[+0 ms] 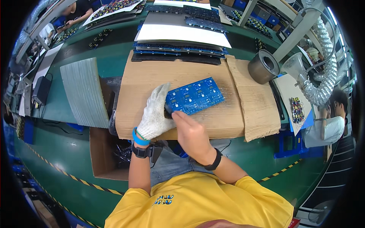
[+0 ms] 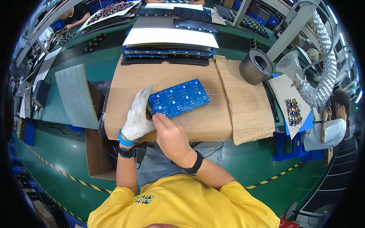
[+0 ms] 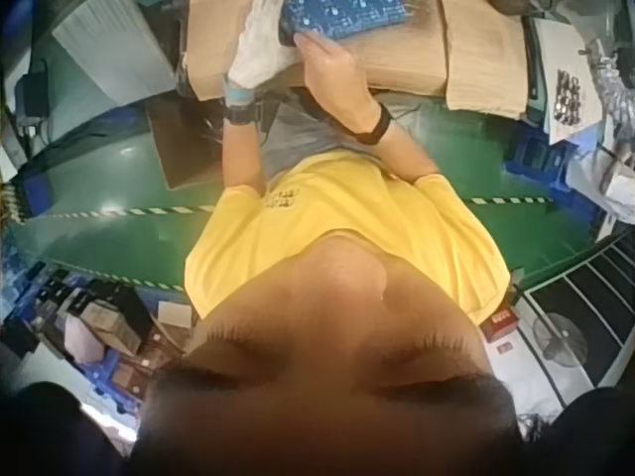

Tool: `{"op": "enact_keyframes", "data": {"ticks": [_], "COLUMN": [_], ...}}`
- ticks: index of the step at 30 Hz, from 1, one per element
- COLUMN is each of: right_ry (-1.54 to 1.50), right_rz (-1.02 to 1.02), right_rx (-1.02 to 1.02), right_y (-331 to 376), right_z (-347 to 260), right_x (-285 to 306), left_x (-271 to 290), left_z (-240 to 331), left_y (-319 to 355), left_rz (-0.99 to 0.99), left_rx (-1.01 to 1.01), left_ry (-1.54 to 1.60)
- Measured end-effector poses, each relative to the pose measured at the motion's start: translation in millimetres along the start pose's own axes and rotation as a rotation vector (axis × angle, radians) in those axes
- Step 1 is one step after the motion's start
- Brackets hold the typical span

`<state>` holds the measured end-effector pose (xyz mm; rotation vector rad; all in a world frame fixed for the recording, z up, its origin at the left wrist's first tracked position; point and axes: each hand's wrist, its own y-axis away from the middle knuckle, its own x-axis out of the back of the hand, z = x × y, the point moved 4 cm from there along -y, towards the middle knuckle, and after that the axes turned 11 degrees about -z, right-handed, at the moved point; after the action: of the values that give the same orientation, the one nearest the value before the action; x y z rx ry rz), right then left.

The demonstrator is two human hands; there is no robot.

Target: Apply a coating or flux to several printed circuit boards using a manual brush applicator tool.

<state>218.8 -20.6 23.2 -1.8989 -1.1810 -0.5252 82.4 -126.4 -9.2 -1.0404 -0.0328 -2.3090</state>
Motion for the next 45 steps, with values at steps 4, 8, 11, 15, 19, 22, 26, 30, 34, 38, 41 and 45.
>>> {"op": "enact_keyframes", "data": {"ticks": [4,8,11,15,19,22,26,30,34,38,41,45], "right_ry": [0.052,0.118,0.183,0.050,0.178,0.242,0.180,0.066,0.102,0.129,0.098,0.084], "right_rz": [0.032,0.110,0.106,-0.042,0.042,0.149,0.072,-0.055,-0.045,-0.047,-0.078,-0.060], "right_rx": [-0.052,-0.219,-0.017,0.089,-0.068,-0.156,-0.042,0.015,-0.010,-0.028,-0.005,0.003], "right_y": [-8,-5,14,50,57,56,60,66,64,68,73,73], "right_z": [34,74,42,-9,35,65,37,0,14,20,9,18], "right_x": [27,63,52,18,48,73,58,40,60,68,59,62], "left_x": [3,4,2,2,2,2,1,2,3,1,1,3], "left_z": [1,4,4,3,3,3,3,1,2,1,1,3], "left_y": [2,3,1,0,1,2,-1,0,2,2,1,2], "left_rz": [-0.010,-0.044,-0.041,-0.026,-0.049,-0.066,-0.070,-0.061,-0.072,-0.095,-0.076,-0.089], "left_rx": [0.056,0.075,0.039,-0.031,-0.006,0.025,0.021,0.035,0.024,0.014,-0.005,0.004], "left_ry": [0.004,-0.032,-0.063,-0.077,-0.064,-0.065,-0.083,-0.065,-0.072,-0.084,-0.081,-0.060]}}
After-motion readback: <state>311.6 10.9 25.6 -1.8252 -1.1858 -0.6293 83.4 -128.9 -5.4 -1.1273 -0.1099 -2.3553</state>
